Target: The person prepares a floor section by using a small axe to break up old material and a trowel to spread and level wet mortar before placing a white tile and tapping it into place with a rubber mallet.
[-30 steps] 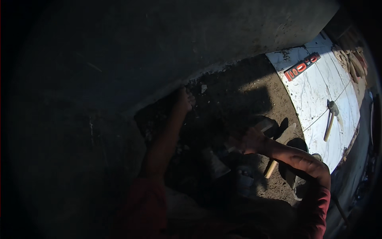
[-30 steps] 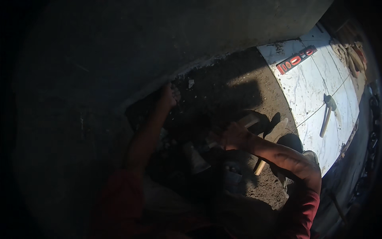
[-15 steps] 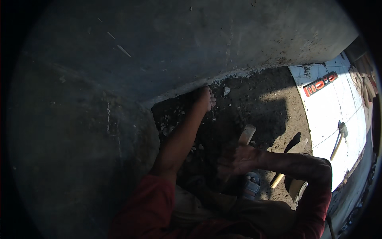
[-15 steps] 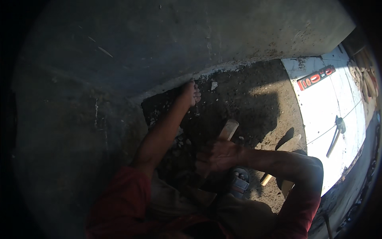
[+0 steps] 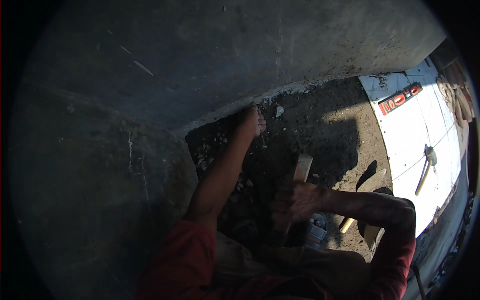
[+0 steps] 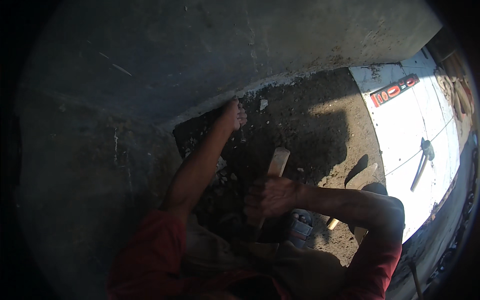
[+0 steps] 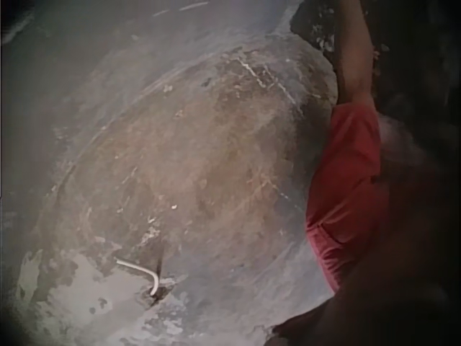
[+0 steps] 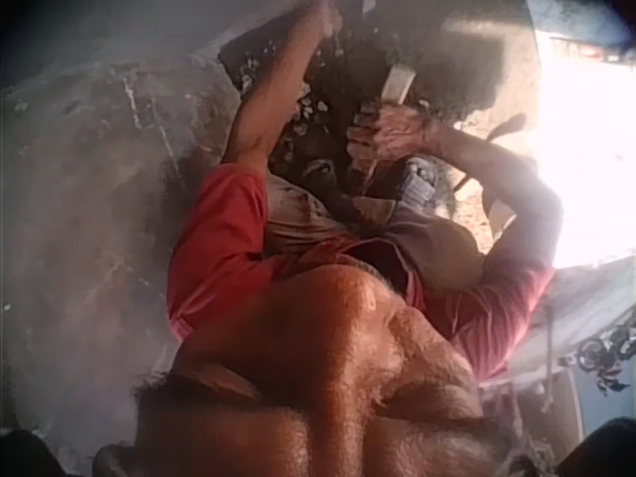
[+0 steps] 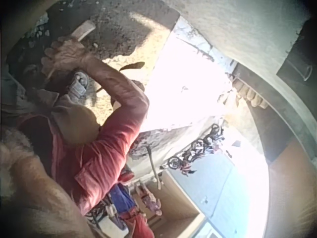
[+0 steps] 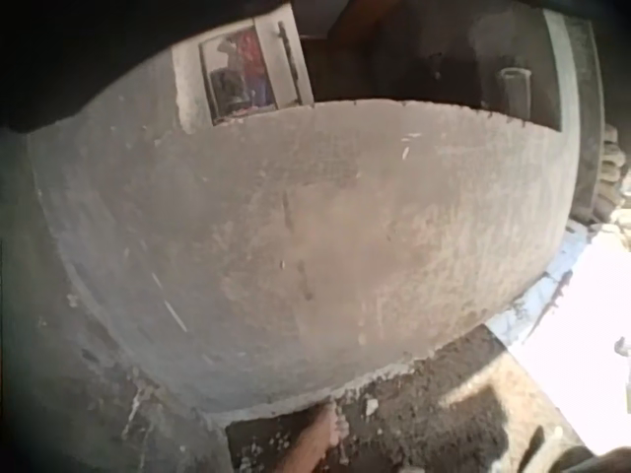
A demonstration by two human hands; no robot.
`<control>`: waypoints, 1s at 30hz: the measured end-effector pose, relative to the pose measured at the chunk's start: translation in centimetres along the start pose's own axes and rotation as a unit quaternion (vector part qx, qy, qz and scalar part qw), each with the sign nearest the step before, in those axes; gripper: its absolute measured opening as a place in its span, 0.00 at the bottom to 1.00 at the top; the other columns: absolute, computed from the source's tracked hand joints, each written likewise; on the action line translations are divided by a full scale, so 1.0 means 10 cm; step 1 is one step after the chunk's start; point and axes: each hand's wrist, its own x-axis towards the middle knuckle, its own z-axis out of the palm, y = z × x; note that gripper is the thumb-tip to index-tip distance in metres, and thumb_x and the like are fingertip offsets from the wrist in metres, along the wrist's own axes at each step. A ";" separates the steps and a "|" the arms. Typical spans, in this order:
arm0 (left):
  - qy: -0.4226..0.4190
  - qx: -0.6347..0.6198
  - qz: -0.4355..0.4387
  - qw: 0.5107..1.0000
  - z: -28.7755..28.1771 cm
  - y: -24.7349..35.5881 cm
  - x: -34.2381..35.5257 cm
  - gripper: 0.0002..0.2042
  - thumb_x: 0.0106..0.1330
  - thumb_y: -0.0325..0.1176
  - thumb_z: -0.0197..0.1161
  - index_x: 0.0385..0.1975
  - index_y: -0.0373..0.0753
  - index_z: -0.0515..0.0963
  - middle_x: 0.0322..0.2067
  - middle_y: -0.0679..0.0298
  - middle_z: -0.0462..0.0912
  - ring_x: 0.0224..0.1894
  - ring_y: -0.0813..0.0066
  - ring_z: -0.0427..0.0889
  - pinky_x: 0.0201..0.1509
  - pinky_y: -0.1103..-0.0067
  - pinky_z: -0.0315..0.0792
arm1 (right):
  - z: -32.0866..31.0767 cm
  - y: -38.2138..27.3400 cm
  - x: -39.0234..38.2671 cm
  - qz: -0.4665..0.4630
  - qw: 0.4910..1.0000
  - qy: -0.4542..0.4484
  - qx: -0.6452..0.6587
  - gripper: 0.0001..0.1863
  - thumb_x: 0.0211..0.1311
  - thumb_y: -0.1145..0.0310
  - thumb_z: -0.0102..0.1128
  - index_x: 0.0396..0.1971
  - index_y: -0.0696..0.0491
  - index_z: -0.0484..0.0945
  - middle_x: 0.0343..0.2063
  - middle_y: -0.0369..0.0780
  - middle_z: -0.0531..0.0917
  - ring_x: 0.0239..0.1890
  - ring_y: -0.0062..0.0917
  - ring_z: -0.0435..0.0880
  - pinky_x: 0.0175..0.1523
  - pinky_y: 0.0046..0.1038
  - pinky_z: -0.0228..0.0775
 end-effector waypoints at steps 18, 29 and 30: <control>0.030 0.021 -0.005 0.999 -0.09 0.06 0.04 0.19 0.68 0.51 0.44 0.18 0.47 0.60 0.10 0.74 0.48 0.08 0.80 0.46 0.12 0.80 0.42 | -0.04 0.89 -0.08 0.376 0.916 -0.119 -0.071 0.10 0.57 0.62 0.49 0.33 0.49 0.76 0.20 0.34 0.78 0.29 0.28 0.82 0.31 0.30 0.74; 0.033 0.048 -0.013 0.998 -0.03 -0.03 0.05 0.20 0.69 0.52 0.44 0.18 0.47 0.59 0.10 0.74 0.49 0.08 0.80 0.47 0.12 0.80 0.42 | 0.14 0.48 -0.11 0.128 0.990 -0.016 -0.053 0.14 0.47 0.60 0.57 0.33 0.51 0.76 0.26 0.37 0.79 0.30 0.28 0.82 0.27 0.32 0.74; 0.052 0.052 -0.001 0.997 -0.01 0.05 0.02 0.20 0.69 0.52 0.44 0.18 0.47 0.59 0.10 0.74 0.49 0.08 0.80 0.47 0.12 0.80 0.42 | -0.05 0.45 -0.05 0.173 0.982 -0.053 -0.047 0.14 0.48 0.60 0.57 0.34 0.51 0.75 0.27 0.36 0.79 0.31 0.28 0.82 0.28 0.31 0.74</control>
